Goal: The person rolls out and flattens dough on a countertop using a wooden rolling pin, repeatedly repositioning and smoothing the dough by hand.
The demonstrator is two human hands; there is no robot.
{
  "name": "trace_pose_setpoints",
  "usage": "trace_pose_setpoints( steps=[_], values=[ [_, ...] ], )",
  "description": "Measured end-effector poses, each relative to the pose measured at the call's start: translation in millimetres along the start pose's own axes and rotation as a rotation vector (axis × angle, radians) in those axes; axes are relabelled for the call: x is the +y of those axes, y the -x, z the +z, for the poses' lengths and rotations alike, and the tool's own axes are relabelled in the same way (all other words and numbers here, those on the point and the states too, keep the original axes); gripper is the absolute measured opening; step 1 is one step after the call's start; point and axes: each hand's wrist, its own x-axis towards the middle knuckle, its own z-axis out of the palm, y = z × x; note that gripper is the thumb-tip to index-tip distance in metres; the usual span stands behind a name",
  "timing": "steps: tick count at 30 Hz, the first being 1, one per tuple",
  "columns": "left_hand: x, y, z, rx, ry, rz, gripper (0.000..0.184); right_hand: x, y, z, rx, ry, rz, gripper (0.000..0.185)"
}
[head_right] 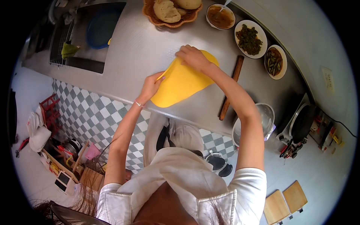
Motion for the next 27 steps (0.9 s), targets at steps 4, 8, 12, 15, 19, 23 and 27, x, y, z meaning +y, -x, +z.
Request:
trace_pose_setpoints(
  steps=[4, 8, 12, 15, 19, 23, 27],
  values=[
    [1.2, -5.0, -10.0, -0.083, 0.003, 0.012, 0.028, 0.3, -4.5, 3.1, 0.081, -0.022, -0.057, 0.026],
    [-24.8, -1.1, -3.8, -0.08, -0.249, 0.248, 0.029, 2.4, -4.2, 14.4, 0.0, -0.022, -0.053, 0.025],
    [-23.2, 2.6, 0.3, -0.034, -0.271, 0.338, 0.033, -9.1, 2.2, 9.8, 0.104, -0.043, -0.117, 0.021],
    [-3.9, -6.3, -2.3, -0.051, -0.352, 0.106, 0.037, -7.1, 3.0, 11.4, 0.203, -0.018, -0.211, 0.018],
    [44.0, -39.9, 4.1, -0.161, -0.555, 0.026, 0.042, -6.3, 20.5, 17.6, 0.213, 0.156, -0.301, 0.015],
    [19.9, -50.1, 33.4, -0.144, -0.631, 0.276, 0.035, -24.9, 43.1, 23.6, 0.25, 0.25, -0.285, 0.017],
    [20.4, -43.1, 37.5, -0.118, -0.693, 0.363, 0.028, -34.0, 55.0, -9.5, 0.301, 0.027, -0.084, 0.033]
  ],
)
